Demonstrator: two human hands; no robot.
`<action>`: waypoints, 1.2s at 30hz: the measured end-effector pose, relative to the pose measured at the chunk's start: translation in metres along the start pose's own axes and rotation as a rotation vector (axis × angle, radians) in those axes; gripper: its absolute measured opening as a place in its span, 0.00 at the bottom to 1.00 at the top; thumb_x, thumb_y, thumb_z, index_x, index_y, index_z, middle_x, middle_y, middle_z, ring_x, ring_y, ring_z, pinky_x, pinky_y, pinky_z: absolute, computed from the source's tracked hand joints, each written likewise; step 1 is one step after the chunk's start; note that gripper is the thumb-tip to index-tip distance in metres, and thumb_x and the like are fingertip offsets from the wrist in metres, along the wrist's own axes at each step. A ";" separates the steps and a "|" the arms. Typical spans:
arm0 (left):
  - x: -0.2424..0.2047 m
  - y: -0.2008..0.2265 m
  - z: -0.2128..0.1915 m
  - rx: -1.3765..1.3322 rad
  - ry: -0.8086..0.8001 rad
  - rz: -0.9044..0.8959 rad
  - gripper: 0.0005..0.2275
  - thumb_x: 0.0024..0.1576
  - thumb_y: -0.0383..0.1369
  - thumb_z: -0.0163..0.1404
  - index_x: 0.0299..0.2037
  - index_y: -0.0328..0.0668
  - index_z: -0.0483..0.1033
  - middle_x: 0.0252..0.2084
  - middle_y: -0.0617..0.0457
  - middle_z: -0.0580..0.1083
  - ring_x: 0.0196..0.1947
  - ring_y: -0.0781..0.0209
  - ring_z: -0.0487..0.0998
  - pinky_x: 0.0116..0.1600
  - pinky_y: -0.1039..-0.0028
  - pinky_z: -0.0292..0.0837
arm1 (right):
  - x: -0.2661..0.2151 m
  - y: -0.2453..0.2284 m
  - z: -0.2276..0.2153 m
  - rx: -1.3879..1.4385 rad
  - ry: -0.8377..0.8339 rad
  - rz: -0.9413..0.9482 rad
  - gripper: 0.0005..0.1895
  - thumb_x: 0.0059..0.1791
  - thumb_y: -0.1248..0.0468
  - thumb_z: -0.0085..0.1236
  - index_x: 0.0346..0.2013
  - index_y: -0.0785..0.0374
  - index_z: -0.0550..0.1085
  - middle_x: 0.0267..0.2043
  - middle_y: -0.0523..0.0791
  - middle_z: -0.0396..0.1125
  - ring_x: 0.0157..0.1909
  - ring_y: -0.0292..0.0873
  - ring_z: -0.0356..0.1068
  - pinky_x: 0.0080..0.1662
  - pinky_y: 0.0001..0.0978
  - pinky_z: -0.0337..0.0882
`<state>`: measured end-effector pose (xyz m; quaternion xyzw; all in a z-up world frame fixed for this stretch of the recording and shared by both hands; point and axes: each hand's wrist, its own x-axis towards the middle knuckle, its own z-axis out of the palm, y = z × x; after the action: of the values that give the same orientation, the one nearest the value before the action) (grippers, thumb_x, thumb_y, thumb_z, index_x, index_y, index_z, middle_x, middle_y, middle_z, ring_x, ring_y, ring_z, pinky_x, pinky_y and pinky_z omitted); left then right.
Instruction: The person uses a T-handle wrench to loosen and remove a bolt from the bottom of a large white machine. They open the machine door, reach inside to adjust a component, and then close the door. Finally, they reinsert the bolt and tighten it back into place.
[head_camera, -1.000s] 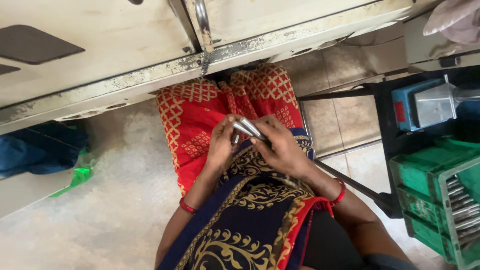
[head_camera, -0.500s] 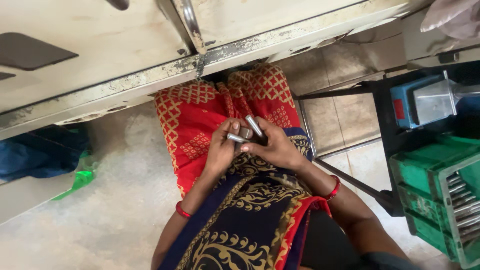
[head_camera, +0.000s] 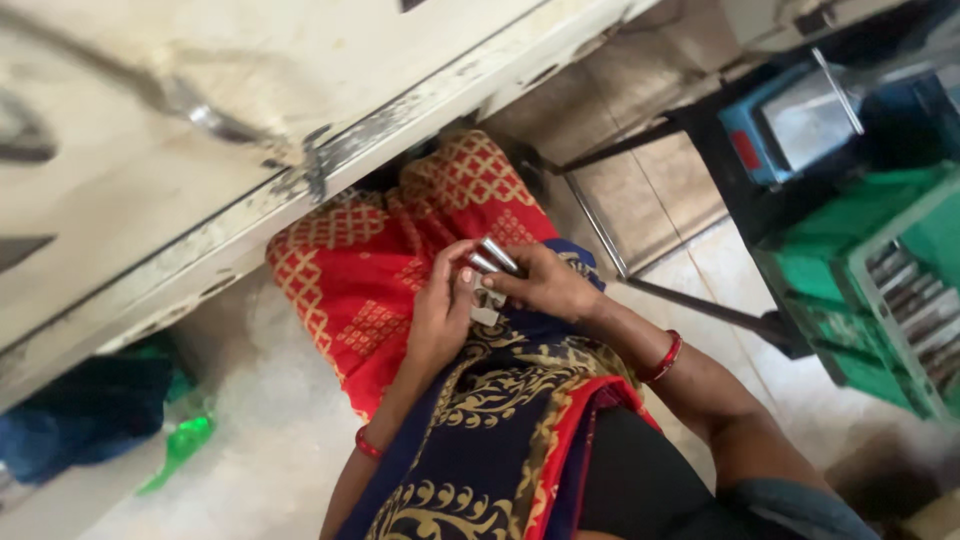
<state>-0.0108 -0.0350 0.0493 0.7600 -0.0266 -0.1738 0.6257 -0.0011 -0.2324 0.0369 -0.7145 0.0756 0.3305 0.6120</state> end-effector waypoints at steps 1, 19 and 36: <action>0.001 0.003 0.002 -0.030 -0.029 -0.048 0.16 0.67 0.34 0.41 0.65 0.45 0.66 0.31 0.52 0.75 0.29 0.67 0.75 0.37 0.74 0.73 | -0.002 0.009 -0.008 0.066 0.040 0.045 0.16 0.52 0.54 0.59 0.45 0.64 0.76 0.24 0.39 0.67 0.24 0.32 0.64 0.28 0.25 0.66; -0.003 -0.011 0.001 0.103 -0.112 -0.105 0.12 0.67 0.32 0.44 0.55 0.39 0.75 0.30 0.54 0.76 0.30 0.70 0.75 0.39 0.78 0.73 | 0.064 0.191 -0.303 1.619 1.118 -0.668 0.10 0.55 0.60 0.54 0.39 0.65 0.73 0.33 0.48 0.72 0.32 0.39 0.71 0.37 0.31 0.75; -0.006 -0.017 0.001 0.049 -0.096 -0.098 0.10 0.66 0.30 0.45 0.53 0.38 0.77 0.30 0.56 0.77 0.30 0.72 0.75 0.39 0.80 0.74 | 0.076 0.186 -0.279 1.488 0.910 -0.820 0.09 0.58 0.64 0.49 0.39 0.67 0.72 0.36 0.48 0.72 0.40 0.45 0.73 0.46 0.37 0.76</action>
<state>-0.0199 -0.0303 0.0345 0.7661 -0.0238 -0.2398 0.5958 0.0678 -0.5121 -0.1498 -0.1741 0.2403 -0.3504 0.8884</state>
